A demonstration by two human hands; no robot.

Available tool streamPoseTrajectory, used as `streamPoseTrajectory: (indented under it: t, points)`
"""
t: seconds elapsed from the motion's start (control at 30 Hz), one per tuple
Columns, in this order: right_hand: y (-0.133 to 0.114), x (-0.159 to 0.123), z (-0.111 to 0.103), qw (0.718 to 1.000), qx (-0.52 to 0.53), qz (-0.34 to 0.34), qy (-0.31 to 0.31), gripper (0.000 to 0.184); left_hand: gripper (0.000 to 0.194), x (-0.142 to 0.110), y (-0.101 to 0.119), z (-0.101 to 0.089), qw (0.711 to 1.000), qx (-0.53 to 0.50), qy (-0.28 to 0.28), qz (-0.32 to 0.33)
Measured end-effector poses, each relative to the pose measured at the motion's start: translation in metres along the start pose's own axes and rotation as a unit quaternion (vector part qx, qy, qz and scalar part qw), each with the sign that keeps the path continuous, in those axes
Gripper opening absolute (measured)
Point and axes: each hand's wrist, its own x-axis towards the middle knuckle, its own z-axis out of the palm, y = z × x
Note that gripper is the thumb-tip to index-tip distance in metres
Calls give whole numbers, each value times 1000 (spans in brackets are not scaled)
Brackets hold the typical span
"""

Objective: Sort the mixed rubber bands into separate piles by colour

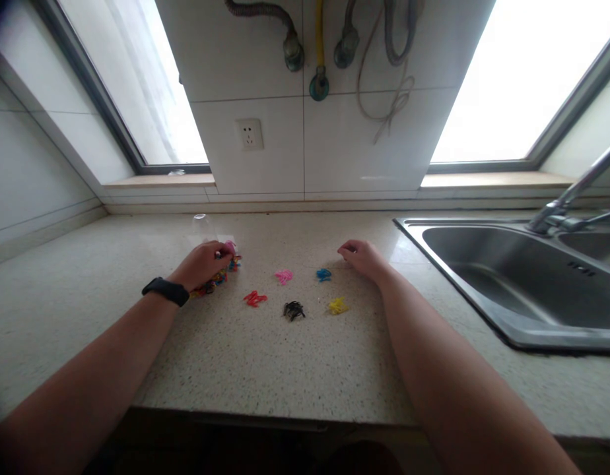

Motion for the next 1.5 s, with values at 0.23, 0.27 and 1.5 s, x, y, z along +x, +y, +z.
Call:
streamPoseTrajectory:
  t: [0.23, 0.27, 1.5]
  points:
    - [-1, 1, -1, 1000, 10, 16, 3, 31, 23, 4, 10, 4, 971, -216, 23, -98]
    - [-1, 1, -1, 1000, 9, 14, 2, 31, 24, 4, 13, 5, 957, -269, 21, -109]
    - [6, 4, 2, 1000, 2, 21, -3, 30, 7, -8, 67, -22, 785, -535, -313, 19]
